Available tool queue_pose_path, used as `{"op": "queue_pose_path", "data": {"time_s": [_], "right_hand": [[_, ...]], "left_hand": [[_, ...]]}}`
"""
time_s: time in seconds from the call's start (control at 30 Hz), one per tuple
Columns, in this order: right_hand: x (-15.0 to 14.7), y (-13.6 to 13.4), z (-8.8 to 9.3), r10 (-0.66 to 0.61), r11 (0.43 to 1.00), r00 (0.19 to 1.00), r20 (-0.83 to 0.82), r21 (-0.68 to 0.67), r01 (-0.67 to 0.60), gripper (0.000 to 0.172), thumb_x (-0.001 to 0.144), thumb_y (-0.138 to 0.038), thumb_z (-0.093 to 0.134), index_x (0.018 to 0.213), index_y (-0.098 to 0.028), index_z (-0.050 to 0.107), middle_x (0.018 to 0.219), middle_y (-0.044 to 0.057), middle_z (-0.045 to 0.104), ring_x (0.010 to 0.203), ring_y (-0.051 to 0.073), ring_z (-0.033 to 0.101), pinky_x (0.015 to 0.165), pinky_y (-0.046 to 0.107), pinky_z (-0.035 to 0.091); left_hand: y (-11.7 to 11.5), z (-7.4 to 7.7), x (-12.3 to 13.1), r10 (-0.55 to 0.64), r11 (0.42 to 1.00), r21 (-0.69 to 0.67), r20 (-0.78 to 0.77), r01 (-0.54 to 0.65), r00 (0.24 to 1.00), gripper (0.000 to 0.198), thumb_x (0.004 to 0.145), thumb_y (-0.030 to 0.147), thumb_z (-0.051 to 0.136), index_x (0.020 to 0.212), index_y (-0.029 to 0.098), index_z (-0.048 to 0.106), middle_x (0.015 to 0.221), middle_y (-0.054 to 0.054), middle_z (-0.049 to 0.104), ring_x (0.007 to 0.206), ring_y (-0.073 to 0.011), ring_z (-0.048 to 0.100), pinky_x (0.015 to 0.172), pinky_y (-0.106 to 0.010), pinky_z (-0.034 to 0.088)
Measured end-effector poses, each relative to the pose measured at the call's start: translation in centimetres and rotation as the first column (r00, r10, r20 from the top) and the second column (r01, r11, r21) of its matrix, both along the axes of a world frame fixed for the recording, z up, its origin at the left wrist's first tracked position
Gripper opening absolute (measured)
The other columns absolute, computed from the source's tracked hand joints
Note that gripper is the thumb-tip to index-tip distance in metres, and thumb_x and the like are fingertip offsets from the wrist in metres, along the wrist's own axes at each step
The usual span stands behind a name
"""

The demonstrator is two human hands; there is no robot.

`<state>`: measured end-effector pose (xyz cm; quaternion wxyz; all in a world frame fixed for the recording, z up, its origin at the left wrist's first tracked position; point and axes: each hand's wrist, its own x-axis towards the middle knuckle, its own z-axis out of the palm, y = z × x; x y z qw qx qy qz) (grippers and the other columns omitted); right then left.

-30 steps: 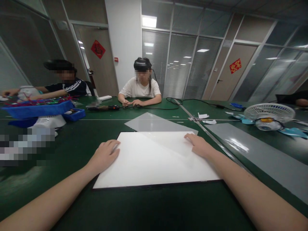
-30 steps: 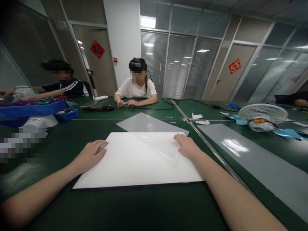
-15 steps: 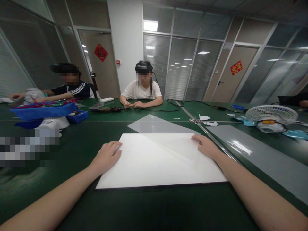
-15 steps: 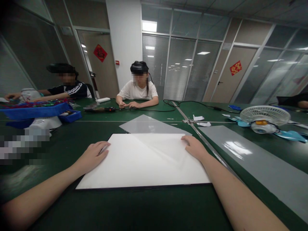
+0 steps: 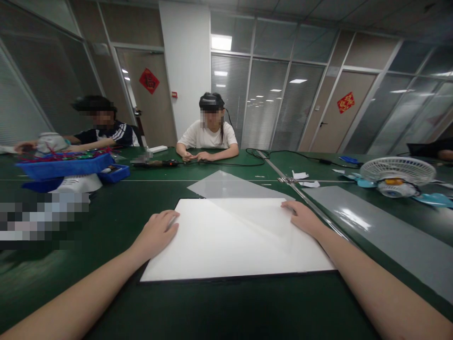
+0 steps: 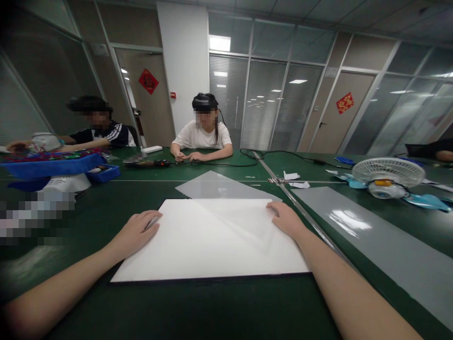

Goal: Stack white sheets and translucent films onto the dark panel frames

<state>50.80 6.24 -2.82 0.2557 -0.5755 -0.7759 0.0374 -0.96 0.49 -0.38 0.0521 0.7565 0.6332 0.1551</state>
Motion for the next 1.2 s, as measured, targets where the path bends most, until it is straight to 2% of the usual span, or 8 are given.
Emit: {"op": "queue_pose_path", "data": {"time_s": [0.33,0.63,0.73,0.83,0.97,1.07,1.13,1.2], "right_hand": [[-0.3,-0.2,0.4,-0.021,0.999,1.000,-0.005,-0.050,0.021,0.054,0.062,-0.005,0.047,0.111,-0.018,0.066,0.124,0.007,0.063,0.119,0.024,0.053,0.107,0.039,0.034],[-0.3,-0.5,0.2,-0.049,0.997,0.996,0.075,-0.053,0.054,0.066,0.060,-0.004,0.042,0.123,-0.013,0.062,0.130,0.010,0.060,0.122,0.023,0.052,0.110,0.037,0.033],[-0.7,-0.9,0.7,-0.016,0.998,0.993,0.114,-0.054,0.023,0.067,0.061,-0.005,0.041,0.125,-0.015,0.062,0.131,0.008,0.060,0.123,0.022,0.052,0.111,0.037,0.031],[-1.0,-1.3,1.1,-0.007,0.999,0.987,0.158,-0.049,0.015,0.062,0.067,-0.007,0.040,0.125,-0.016,0.062,0.131,0.006,0.060,0.124,0.021,0.052,0.111,0.037,0.032],[-1.2,-1.7,1.8,-0.038,0.997,0.984,0.176,-0.056,0.048,0.053,0.077,-0.015,0.040,0.124,-0.021,0.063,0.129,0.004,0.062,0.119,0.023,0.056,0.105,0.038,0.039],[-1.7,-1.9,2.9,-0.038,0.995,0.997,0.069,-0.089,0.044,0.044,0.081,-0.022,0.042,0.118,-0.026,0.066,0.123,0.003,0.066,0.112,0.025,0.060,0.099,0.038,0.044],[-2.3,-2.0,4.1,-0.034,0.994,0.995,-0.096,-0.106,0.024,0.037,0.084,-0.031,0.044,0.111,-0.025,0.067,0.115,0.004,0.069,0.107,0.026,0.062,0.094,0.038,0.047],[-3.2,-2.3,5.4,-0.076,0.989,0.944,-0.322,-0.142,0.032,0.037,0.085,-0.041,0.044,0.107,-0.022,0.066,0.105,0.008,0.072,0.097,0.025,0.066,0.084,0.036,0.051]], "left_hand": [[0.2,-0.3,-0.2,-0.005,1.000,0.008,0.020,0.005,1.000,0.049,0.089,0.044,0.037,0.125,0.017,0.056,0.133,-0.010,0.053,0.121,-0.0303,0.046,0.101,-0.043,0.037],[-0.4,0.3,0.2,0.009,1.000,-0.004,0.074,-0.009,0.997,0.045,0.089,0.040,0.038,0.124,0.018,0.057,0.133,-0.008,0.054,0.119,-0.0288,0.046,0.101,-0.044,0.036],[-0.4,0.4,0.3,0.020,1.000,-0.005,0.086,-0.020,0.996,0.044,0.089,0.038,0.038,0.125,0.018,0.056,0.134,-0.009,0.054,0.120,-0.0289,0.046,0.102,-0.045,0.036],[-0.4,0.3,0.2,0.028,0.999,-0.017,0.089,-0.027,0.996,0.045,0.090,0.039,0.037,0.125,0.018,0.056,0.135,-0.009,0.053,0.121,-0.0287,0.045,0.103,-0.045,0.035],[-0.4,0.2,0.2,0.026,1.000,-0.012,0.092,-0.025,0.995,0.045,0.090,0.039,0.036,0.125,0.018,0.056,0.135,-0.008,0.053,0.122,-0.0278,0.045,0.103,-0.043,0.035],[-0.4,0.2,0.2,0.029,1.000,0.001,0.085,-0.030,0.996,0.045,0.090,0.038,0.037,0.125,0.019,0.056,0.134,-0.008,0.054,0.120,-0.0279,0.046,0.102,-0.043,0.036],[-0.5,0.3,0.2,0.035,0.999,0.004,0.074,-0.036,0.997,0.045,0.089,0.038,0.037,0.125,0.018,0.056,0.133,-0.008,0.055,0.119,-0.0283,0.047,0.101,-0.043,0.037],[-0.6,0.4,0.3,0.034,0.999,0.001,0.069,-0.034,0.997,0.045,0.089,0.038,0.037,0.125,0.018,0.056,0.133,-0.008,0.055,0.118,-0.0288,0.047,0.100,-0.043,0.037]]}}
